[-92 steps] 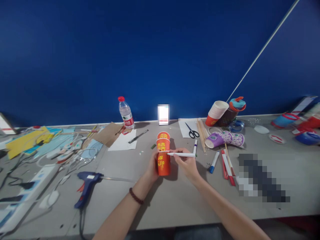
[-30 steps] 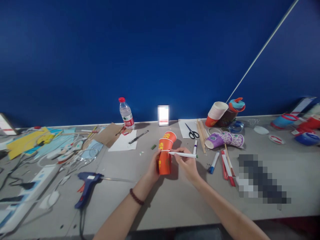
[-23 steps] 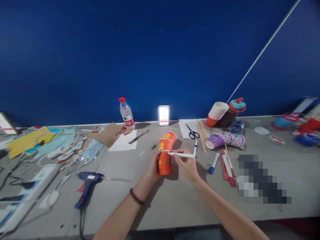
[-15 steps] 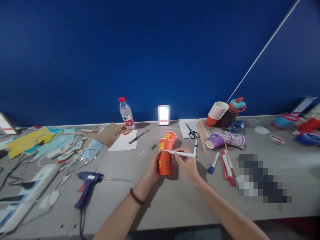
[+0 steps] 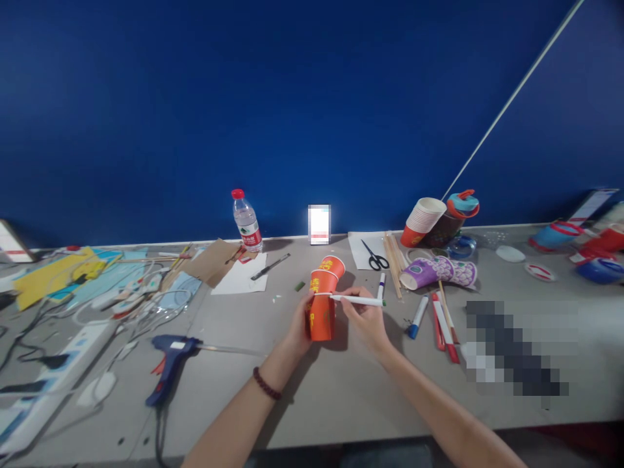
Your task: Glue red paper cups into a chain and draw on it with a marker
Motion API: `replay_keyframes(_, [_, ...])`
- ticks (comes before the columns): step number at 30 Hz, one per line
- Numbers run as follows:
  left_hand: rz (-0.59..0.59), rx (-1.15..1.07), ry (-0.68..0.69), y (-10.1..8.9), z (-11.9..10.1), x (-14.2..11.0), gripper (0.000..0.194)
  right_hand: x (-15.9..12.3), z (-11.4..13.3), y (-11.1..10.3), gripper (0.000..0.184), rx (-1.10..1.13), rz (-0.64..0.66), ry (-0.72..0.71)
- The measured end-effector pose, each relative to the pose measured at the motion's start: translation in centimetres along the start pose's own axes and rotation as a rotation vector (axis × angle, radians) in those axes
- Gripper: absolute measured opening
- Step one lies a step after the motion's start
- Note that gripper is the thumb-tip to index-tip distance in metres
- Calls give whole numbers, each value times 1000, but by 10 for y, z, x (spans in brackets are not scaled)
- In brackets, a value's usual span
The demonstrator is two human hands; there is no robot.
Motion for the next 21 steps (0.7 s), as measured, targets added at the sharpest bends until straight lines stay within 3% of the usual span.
replay_keyframes(14, [16,8,5,1,-1,-1,38,-1,-1,1,14,51,13,26])
replay_keyframes(21, [-11,17,-9,-4,0,3,41,-2,9,-8,18,-61,-87,-144])
Point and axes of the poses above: each hand's wrist, its own x-axis towards the middle knuckle, its own y-axis out of the palm, z = x × y, the point moved 2 cm from there along x, towards the middle knuckle, and after that the axes turned 11 degrees about y, right-handed, at the moved point
